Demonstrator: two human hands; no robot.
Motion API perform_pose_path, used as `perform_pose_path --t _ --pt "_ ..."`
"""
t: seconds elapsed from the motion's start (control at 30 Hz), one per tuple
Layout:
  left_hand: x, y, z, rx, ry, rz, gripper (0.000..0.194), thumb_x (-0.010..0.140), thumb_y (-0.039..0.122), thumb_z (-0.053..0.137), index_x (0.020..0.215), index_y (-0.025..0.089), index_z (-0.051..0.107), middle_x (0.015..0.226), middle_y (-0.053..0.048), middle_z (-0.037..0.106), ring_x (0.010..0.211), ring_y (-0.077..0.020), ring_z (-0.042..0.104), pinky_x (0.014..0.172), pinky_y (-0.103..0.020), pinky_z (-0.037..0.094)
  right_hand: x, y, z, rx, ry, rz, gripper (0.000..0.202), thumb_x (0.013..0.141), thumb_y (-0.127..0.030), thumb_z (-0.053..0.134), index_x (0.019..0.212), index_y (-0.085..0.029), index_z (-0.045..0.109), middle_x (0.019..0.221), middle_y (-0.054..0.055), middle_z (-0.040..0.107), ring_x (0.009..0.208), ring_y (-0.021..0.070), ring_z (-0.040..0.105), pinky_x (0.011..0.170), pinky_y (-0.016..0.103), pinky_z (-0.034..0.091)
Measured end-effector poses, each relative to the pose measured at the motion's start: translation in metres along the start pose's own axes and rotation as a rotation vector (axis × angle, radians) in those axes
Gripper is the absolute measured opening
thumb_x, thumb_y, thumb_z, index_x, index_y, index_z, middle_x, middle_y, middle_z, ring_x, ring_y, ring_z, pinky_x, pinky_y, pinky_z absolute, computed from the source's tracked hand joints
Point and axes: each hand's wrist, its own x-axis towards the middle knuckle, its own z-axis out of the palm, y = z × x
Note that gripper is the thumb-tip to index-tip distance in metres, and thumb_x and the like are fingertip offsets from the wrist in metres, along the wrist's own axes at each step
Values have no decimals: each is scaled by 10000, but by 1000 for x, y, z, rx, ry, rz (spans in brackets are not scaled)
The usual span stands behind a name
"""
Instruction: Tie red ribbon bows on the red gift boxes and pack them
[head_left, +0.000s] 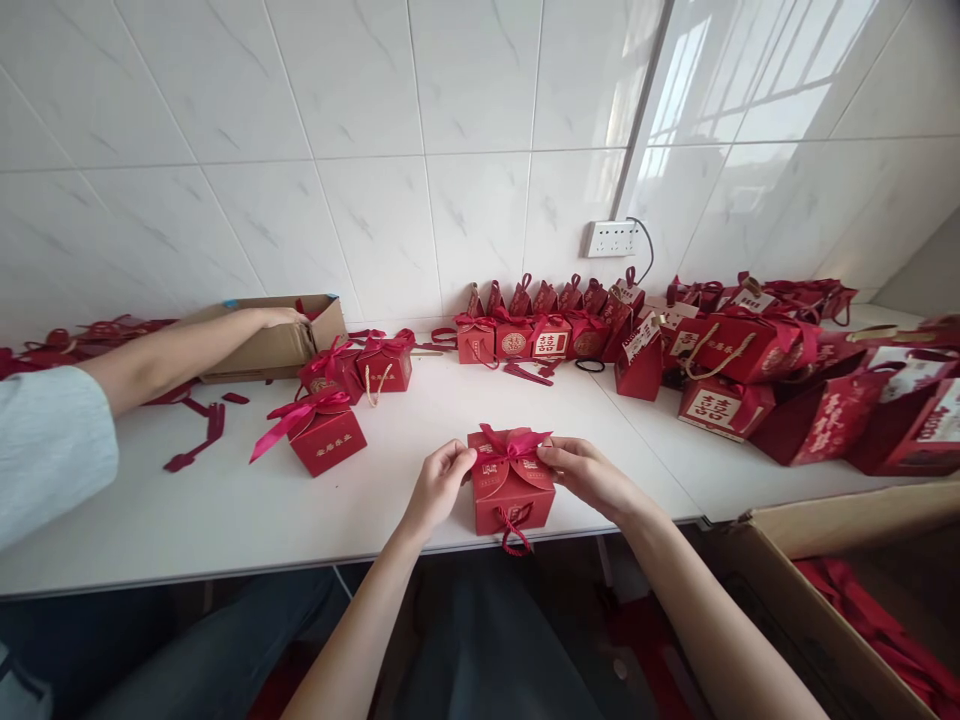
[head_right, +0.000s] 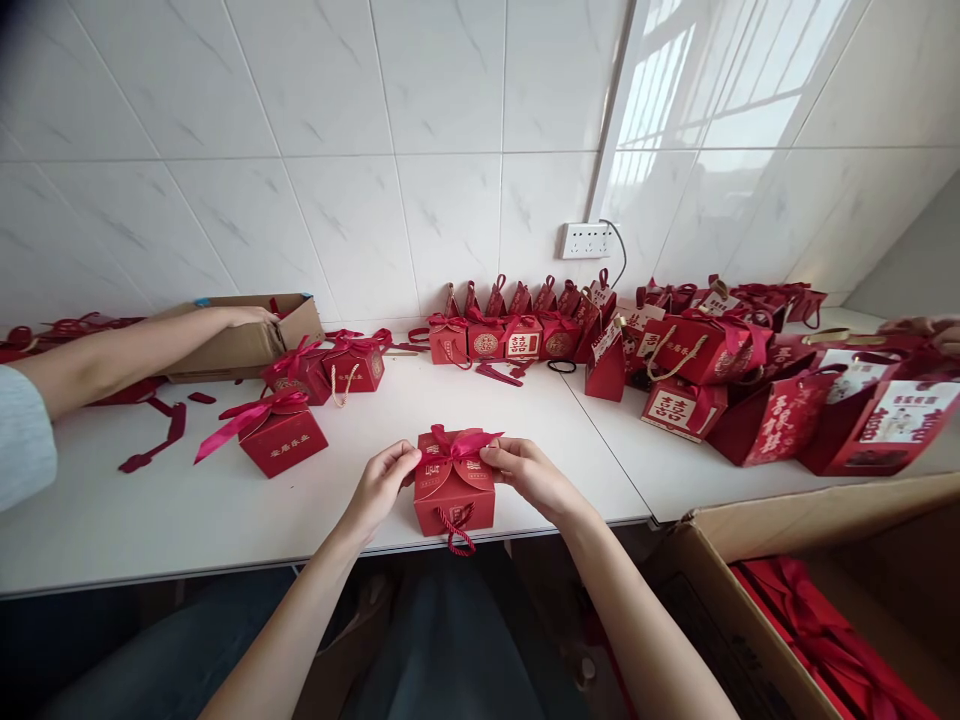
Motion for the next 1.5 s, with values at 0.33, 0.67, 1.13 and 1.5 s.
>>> perform_pose_path --t 0.33,0.67,1.13,1.5 --pt "-3 -13 0 23 34 16 353 768 463 497 584 204 342 568 55 302 536 -100 298 521 -236 276 4 20 -10 105 23 -5 408 613 -415 759 523 -177 440 538 -58 367 529 81 293 575 271 277" --pt "0 31 1 575 119 481 93 839 254 511 774 210 561 821 -22 595 856 -183 527 824 -318 401 14 6 -24 -159 111 -13 448 697 -606 627 758 -164 581 732 21 552 703 148 512 710 308 406" --pt "4 25 7 804 -82 522 280 896 221 459 1122 292 607 1204 -58 544 1168 -237 445 1000 -432 338 64 -23 -2 -473 119 -5 334 642 -472 643 563 -167 535 532 -42 473 532 100 413 553 267 313" --pt "9 13 1 505 -153 269 391 902 358 402 1273 302 511 1436 -47 398 1359 -246 280 1107 -462 213 33 -12 -18 -616 427 -57 494 759 -672 444 609 -204 485 525 -24 456 535 140 443 569 290 321"
